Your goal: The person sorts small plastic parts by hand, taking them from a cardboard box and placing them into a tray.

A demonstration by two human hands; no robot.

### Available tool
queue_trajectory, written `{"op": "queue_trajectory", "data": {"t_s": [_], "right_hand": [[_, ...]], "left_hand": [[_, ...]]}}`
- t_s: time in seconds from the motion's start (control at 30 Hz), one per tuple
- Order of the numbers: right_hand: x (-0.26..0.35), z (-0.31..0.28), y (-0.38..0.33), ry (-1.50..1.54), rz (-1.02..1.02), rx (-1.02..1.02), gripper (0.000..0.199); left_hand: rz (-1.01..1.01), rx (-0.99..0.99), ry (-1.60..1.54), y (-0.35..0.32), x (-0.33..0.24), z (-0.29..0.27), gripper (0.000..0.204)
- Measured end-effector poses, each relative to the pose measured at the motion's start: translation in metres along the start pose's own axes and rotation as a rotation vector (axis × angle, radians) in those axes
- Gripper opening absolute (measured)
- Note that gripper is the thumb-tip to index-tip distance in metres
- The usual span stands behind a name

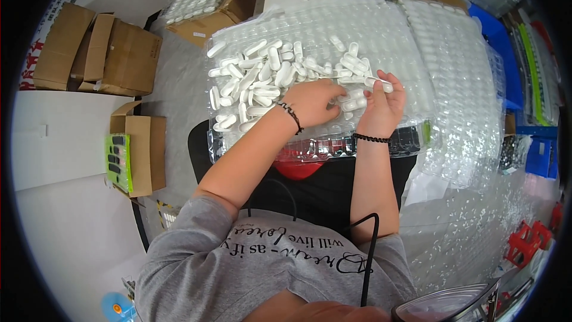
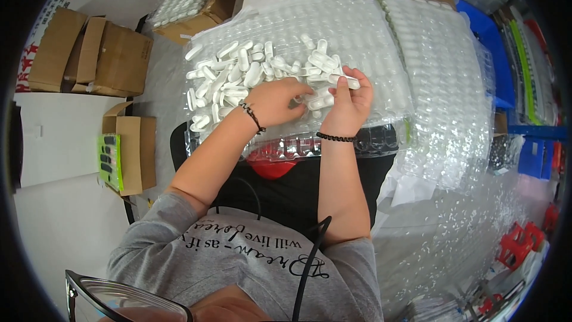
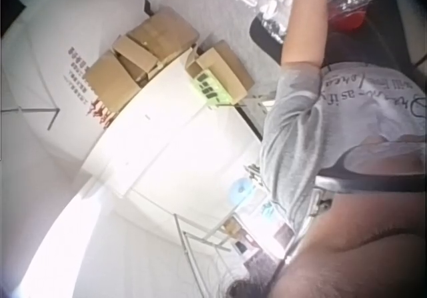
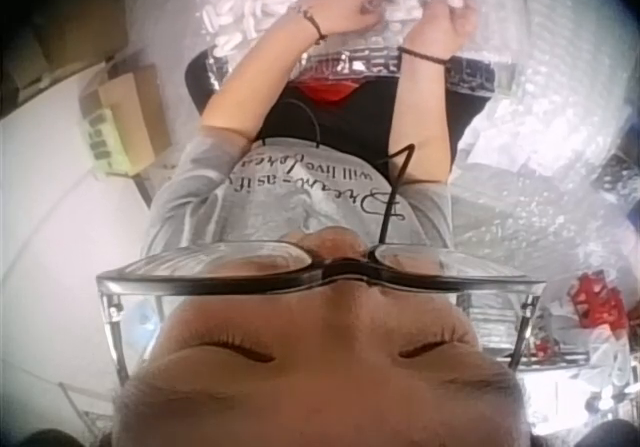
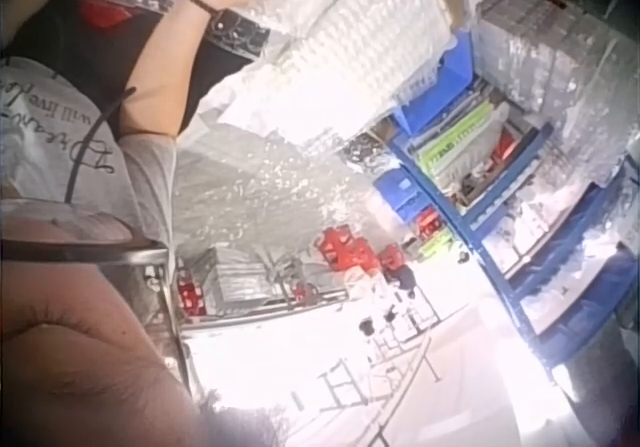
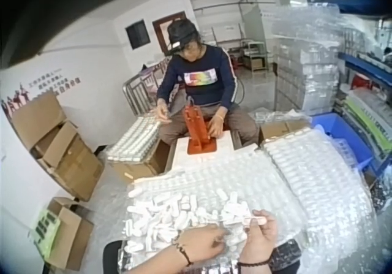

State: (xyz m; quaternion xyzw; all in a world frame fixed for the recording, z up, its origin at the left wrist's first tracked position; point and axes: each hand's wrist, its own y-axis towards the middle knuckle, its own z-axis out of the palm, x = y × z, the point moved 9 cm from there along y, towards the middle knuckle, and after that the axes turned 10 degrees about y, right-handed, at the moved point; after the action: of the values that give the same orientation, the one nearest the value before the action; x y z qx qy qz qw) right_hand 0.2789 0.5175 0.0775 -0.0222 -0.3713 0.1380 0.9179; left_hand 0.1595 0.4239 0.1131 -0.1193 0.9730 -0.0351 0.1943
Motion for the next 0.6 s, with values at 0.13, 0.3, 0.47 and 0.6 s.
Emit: {"op": "queue_trajectory", "data": {"t_s": [0.13,0.3,0.47,0.6], "right_hand": [[-0.003,-0.007,0.002,-0.016,0.059,-0.047,0.023],[-0.010,-0.003,0.002,0.104,0.130,-0.005,0.018],[-0.017,-0.001,0.001,0.057,0.158,0.013,0.016],[-0.022,0.005,-0.001,0.028,0.189,0.045,0.016]], "left_hand": [[0.024,0.017,-0.054,-0.001,0.000,0.007,0.027],[-0.291,-0.446,-0.002,-0.023,0.070,-0.052,0.027],[-0.621,-0.214,0.197,-0.027,0.137,-0.067,0.028],[-0.546,-0.212,0.179,-0.021,0.128,-0.066,0.023]]}}
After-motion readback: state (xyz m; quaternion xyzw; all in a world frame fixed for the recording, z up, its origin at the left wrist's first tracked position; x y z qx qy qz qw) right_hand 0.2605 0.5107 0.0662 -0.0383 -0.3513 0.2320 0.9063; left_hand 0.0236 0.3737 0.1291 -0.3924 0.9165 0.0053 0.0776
